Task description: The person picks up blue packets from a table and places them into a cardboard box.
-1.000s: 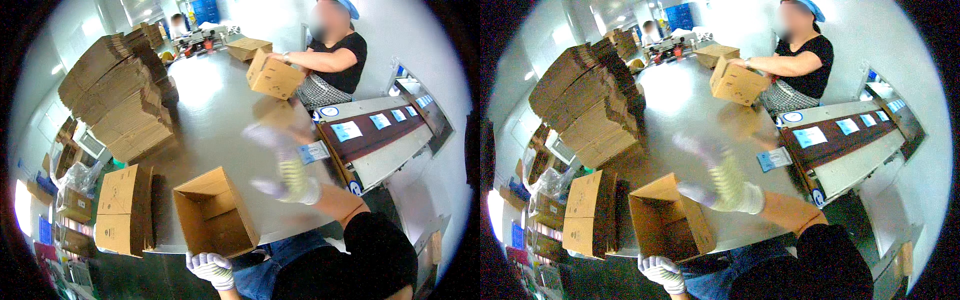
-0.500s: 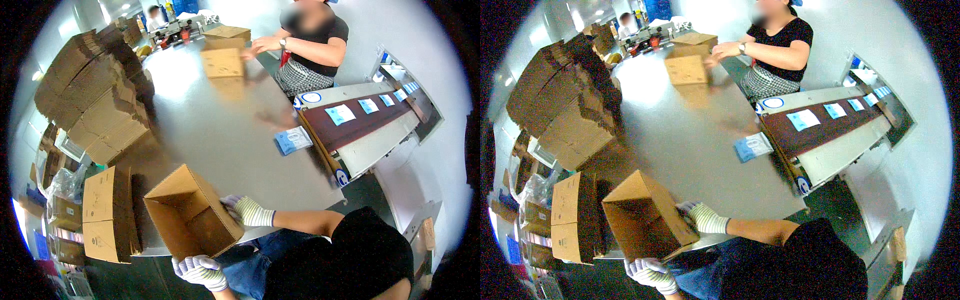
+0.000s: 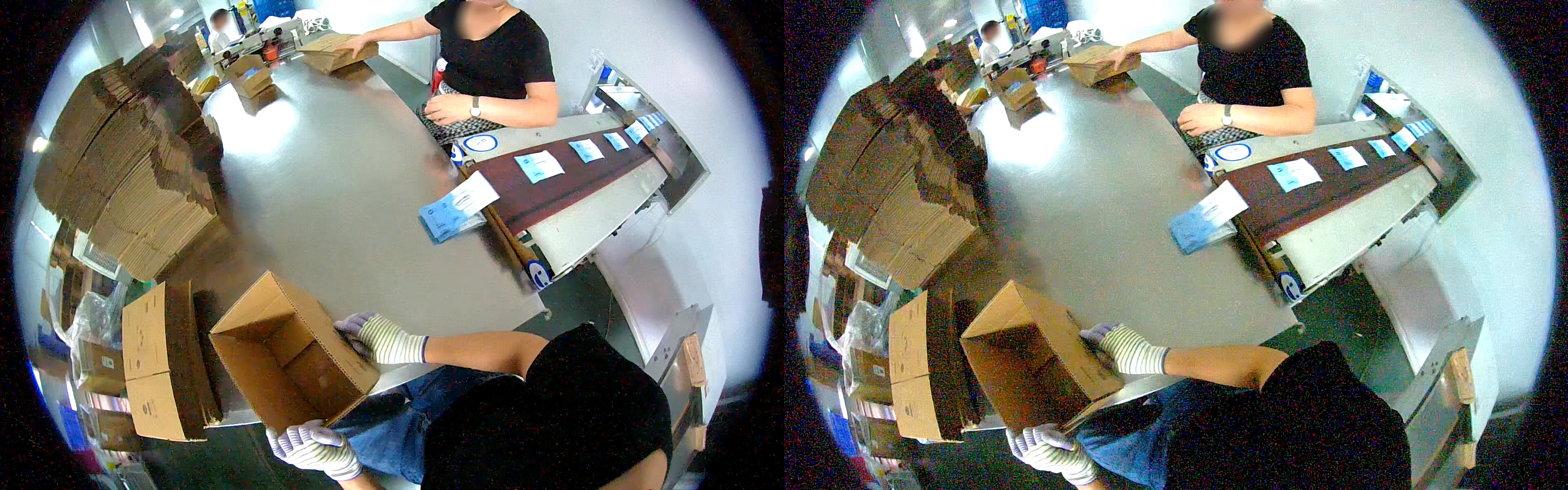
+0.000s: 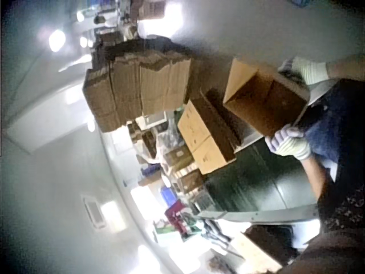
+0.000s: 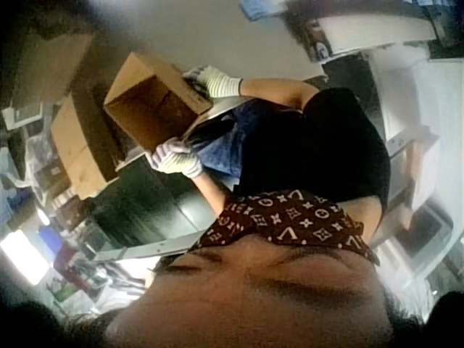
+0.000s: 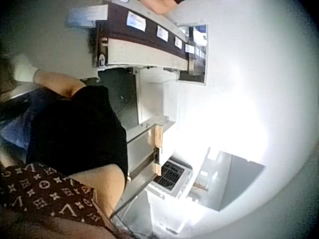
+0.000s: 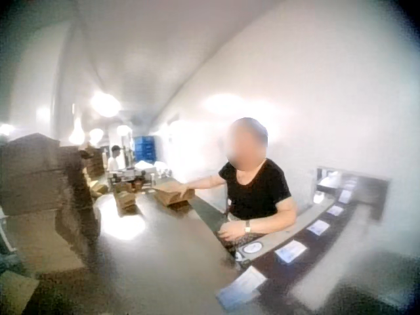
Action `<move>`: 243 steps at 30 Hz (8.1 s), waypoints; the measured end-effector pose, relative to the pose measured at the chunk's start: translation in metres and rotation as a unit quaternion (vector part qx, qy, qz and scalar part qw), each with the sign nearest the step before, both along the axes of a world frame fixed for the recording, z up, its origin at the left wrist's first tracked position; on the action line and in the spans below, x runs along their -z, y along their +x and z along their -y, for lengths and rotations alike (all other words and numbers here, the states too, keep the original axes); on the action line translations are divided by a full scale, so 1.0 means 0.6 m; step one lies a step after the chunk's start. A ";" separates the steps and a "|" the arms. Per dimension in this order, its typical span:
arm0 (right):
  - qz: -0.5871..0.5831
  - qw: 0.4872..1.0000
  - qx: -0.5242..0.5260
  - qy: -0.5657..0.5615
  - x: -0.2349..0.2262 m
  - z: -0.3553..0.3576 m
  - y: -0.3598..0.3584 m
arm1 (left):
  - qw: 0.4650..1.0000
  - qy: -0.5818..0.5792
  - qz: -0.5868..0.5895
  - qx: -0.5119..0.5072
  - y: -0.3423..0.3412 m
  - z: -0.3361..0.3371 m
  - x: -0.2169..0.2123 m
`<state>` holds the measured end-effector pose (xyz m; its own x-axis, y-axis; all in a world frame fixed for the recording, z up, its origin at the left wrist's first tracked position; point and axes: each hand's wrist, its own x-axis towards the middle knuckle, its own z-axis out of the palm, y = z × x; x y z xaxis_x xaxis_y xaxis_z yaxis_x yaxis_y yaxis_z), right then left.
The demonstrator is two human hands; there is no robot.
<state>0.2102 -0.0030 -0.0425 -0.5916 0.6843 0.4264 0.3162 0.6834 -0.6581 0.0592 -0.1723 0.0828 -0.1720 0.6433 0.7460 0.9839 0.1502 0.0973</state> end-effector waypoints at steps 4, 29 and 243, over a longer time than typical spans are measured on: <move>0.023 0.999 -0.018 -0.017 -0.001 -0.003 0.002 | 1.000 0.019 0.000 -0.013 -0.001 -0.004 0.003; 0.457 0.885 0.087 -0.020 -0.223 -0.354 0.310 | 0.999 -0.008 -0.004 -0.036 0.001 0.002 0.004; 0.294 0.925 0.031 0.238 -0.147 -0.009 0.306 | 0.985 -0.156 -0.041 0.068 0.107 -0.004 -0.012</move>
